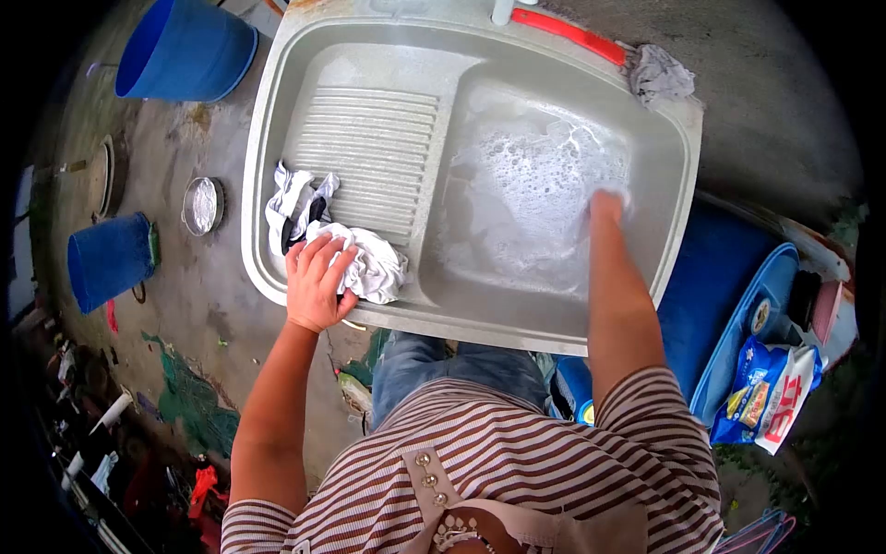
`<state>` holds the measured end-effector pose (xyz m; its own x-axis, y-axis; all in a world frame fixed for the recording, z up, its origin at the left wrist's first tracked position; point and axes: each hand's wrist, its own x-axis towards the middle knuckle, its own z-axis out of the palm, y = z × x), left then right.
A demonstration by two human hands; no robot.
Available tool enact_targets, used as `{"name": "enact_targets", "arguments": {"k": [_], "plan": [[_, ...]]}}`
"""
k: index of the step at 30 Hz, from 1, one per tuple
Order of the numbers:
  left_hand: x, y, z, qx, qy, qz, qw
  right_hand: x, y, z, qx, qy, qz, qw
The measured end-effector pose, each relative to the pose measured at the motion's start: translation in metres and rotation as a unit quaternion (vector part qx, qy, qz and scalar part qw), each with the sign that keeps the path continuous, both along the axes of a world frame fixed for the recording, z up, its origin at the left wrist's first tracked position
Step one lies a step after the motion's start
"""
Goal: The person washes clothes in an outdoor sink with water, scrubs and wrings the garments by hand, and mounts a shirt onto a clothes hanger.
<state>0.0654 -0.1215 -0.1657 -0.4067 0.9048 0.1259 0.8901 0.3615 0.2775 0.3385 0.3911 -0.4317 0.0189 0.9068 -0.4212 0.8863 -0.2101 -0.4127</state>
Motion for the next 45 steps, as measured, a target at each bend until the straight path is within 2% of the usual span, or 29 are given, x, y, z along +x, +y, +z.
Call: {"name": "enact_targets", "arguments": {"k": [2,4,5,6,7,8,10,12,16,18,20,21,22,23,24,25,26,27,28,30,32,33,34,35,37,39,41,43,45], "plan": [[-0.001,-0.001,-0.002,-0.003,-0.002,-0.002,1.0,-0.067,0.006,0.001,0.113,-0.014,0.051,0.992],[-0.001,-0.001,-0.003,-0.005,-0.001,-0.003,1.0,-0.14,-0.024,0.047,0.128,0.032,0.089,0.987],[-0.001,-0.001,-0.004,-0.003,-0.001,-0.003,1.0,-0.159,-0.024,0.002,0.235,0.001,0.211,0.949],[-0.002,0.0,-0.003,-0.004,0.0,-0.002,1.0,-0.183,-0.047,0.016,0.194,0.072,0.216,0.954],[-0.002,0.0,-0.002,-0.005,0.001,-0.002,1.0,-0.201,-0.069,0.041,0.146,0.107,0.296,0.938],[-0.001,0.0,-0.002,-0.007,0.002,-0.002,1.0,-0.215,-0.097,0.044,0.17,0.136,0.327,0.92],[-0.001,0.0,-0.002,-0.005,0.002,-0.001,1.0,-0.221,-0.157,0.091,0.099,0.139,0.387,0.906],[0.0,-0.001,0.0,-0.001,0.001,-0.001,1.0,-0.206,-0.202,0.072,0.076,0.197,0.422,0.882],[0.0,-0.001,-0.001,0.002,-0.003,0.003,1.0,-0.104,-0.247,0.104,0.021,0.105,0.646,0.756],[-0.001,-0.001,-0.001,0.005,-0.004,0.004,1.0,-0.042,-0.236,0.097,-0.065,0.149,0.667,0.727],[0.0,-0.002,-0.001,0.0,-0.002,0.006,1.0,0.007,-0.199,0.081,-0.268,0.081,0.58,0.765],[0.0,-0.002,-0.002,0.001,-0.002,0.006,1.0,0.037,-0.173,0.059,-0.295,0.073,0.517,0.8],[0.0,-0.003,-0.002,0.003,-0.003,0.005,1.0,0.039,-0.146,0.077,-0.333,-0.014,0.426,0.841],[-0.001,-0.003,-0.003,0.003,-0.004,0.004,1.0,0.042,-0.118,0.088,-0.352,-0.023,0.307,0.884],[-0.001,-0.003,-0.003,0.002,-0.004,0.002,1.0,0.059,-0.08,0.047,-0.17,-0.138,0.509,0.832],[-0.001,-0.002,-0.003,0.002,-0.003,0.003,1.0,0.06,-0.05,0.021,0.02,-0.26,0.647,0.716],[-0.001,-0.002,-0.002,0.001,-0.003,0.003,1.0,0.045,-0.019,0.015,0.038,-0.303,0.634,0.71],[0.0,-0.002,-0.002,-0.002,-0.005,0.002,1.0,0.034,0.005,-0.006,0.099,-0.261,0.514,0.812],[0.0,-0.002,-0.002,-0.005,-0.003,0.002,1.0,-0.012,-0.002,0.025,0.075,-0.078,0.153,0.982],[-0.001,-0.001,-0.002,-0.007,0.001,0.0,1.0,-0.08,-0.008,0.032,0.127,0.014,0.123,0.984],[-0.001,-0.001,-0.003,-0.009,0.004,-0.001,1.0,-0.142,-0.035,0.031,0.128,0.063,0.16,0.977],[0.0,-0.001,-0.004,-0.006,0.003,0.0,1.0,-0.165,-0.05,0.022,0.108,0.029,0.244,0.963],[0.0,-0.002,-0.003,-0.008,0.003,-0.001,1.0,-0.186,-0.081,0.042,0.117,0.056,0.3,0.945],[0.0,-0.002,-0.003,-0.01,0.001,-0.001,1.0,-0.199,-0.109,0.074,0.029,0.089,0.343,0.935],[-0.001,0.0,-0.002,-0.007,0.0,-0.002,1.0,-0.196,-0.16,0.084,0.044,0.108,0.486,0.866],[0.0,0.0,-0.001,-0.001,0.002,-0.001,1.0,-0.165,-0.212,0.077,0.069,0.083,0.549,0.829],[0.0,0.001,0.0,0.003,0.003,0.0,1.0,-0.12,-0.229,0.086,-0.006,0.056,0.615,0.787],[0.0,0.0,0.0,0.007,0.004,0.001,1.0,-0.072,-0.219,0.083,-0.153,0.048,0.613,0.773],[0.0,-0.001,0.001,-0.003,0.0,0.003,1.0,-0.019,-0.191,0.064,-0.227,-0.001,0.542,0.809]]}}
